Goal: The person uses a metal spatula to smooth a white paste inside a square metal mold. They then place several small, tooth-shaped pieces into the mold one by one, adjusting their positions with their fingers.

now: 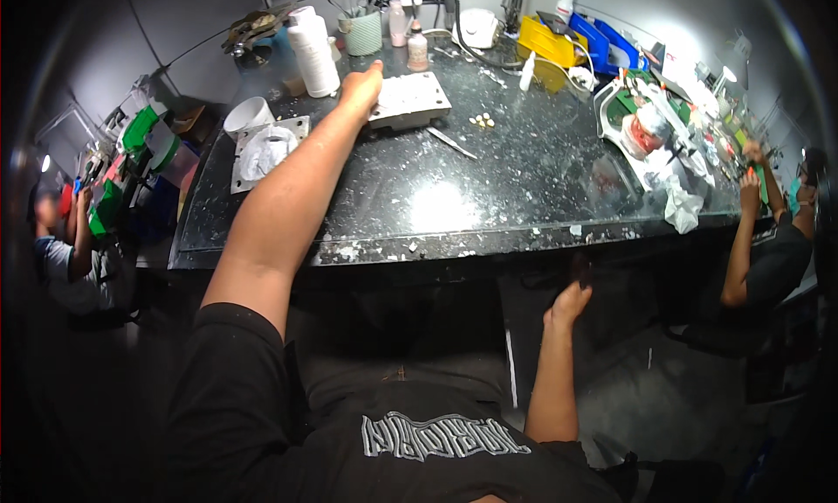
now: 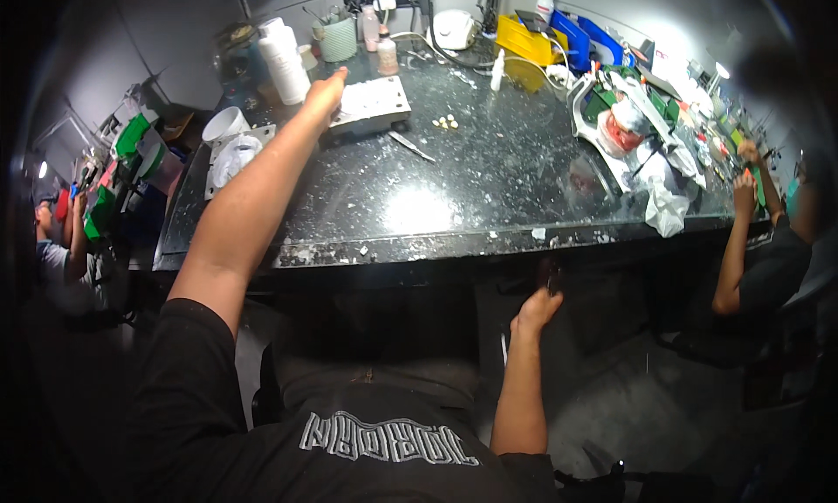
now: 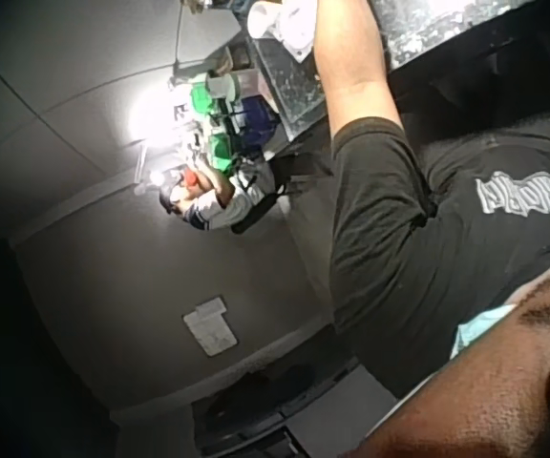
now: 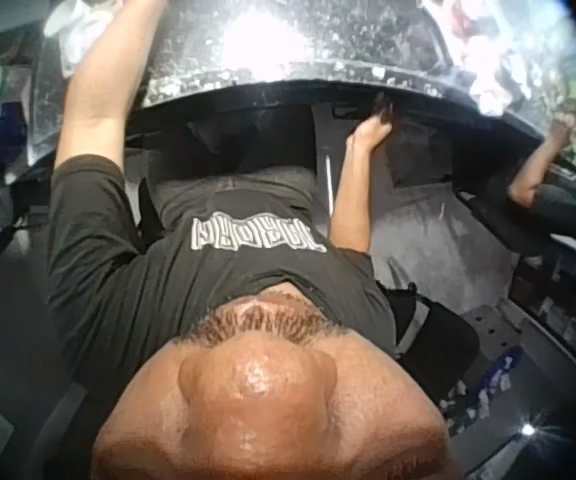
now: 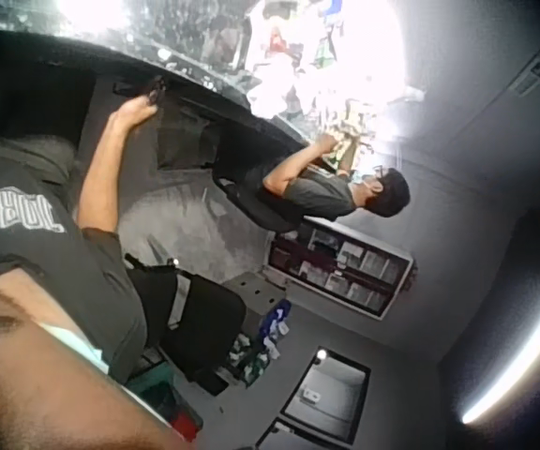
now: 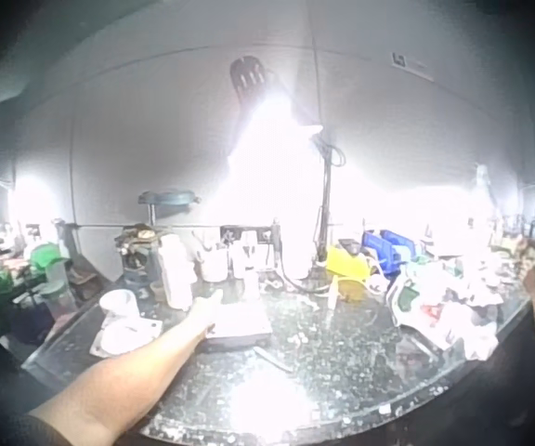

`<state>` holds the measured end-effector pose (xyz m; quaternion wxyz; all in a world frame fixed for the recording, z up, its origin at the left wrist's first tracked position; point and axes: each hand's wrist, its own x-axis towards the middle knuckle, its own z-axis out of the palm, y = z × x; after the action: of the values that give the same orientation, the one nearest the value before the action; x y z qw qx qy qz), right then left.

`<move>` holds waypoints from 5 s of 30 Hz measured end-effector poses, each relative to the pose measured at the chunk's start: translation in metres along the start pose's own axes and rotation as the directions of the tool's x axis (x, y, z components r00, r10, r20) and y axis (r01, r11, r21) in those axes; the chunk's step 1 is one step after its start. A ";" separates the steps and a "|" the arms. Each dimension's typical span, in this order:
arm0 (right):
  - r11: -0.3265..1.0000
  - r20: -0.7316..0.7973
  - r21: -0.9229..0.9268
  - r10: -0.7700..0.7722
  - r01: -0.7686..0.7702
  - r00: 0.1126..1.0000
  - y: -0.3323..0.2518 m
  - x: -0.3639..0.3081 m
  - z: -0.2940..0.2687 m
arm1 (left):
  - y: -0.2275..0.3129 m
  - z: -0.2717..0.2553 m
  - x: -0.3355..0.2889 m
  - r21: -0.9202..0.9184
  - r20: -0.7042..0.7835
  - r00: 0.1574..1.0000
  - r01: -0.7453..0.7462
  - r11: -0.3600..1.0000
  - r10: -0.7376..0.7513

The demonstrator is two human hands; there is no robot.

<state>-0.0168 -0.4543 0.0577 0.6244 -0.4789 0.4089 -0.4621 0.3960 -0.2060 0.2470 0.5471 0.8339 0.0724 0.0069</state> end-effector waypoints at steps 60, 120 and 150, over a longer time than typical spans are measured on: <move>0.345 0.970 -0.201 -0.060 0.917 0.235 -0.161 -0.043 0.275 | -0.104 -0.229 -0.214 -0.002 0.430 0.468 -0.854 0.520 0.772; 0.828 0.987 -0.030 0.113 -0.560 0.114 -0.161 -0.091 0.157 | -0.110 -0.216 -0.216 -0.103 0.306 0.500 -0.829 0.550 0.810; 0.398 0.752 0.436 -0.653 0.807 -0.085 -0.120 -0.196 0.127 | -0.111 -0.203 -0.239 0.066 0.207 0.579 -0.813 0.579 0.789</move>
<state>0.0350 -0.2504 0.2143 0.3349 -0.8220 -0.2602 -0.3800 0.1284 -0.0082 0.2433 0.4225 0.8136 -0.3548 0.1835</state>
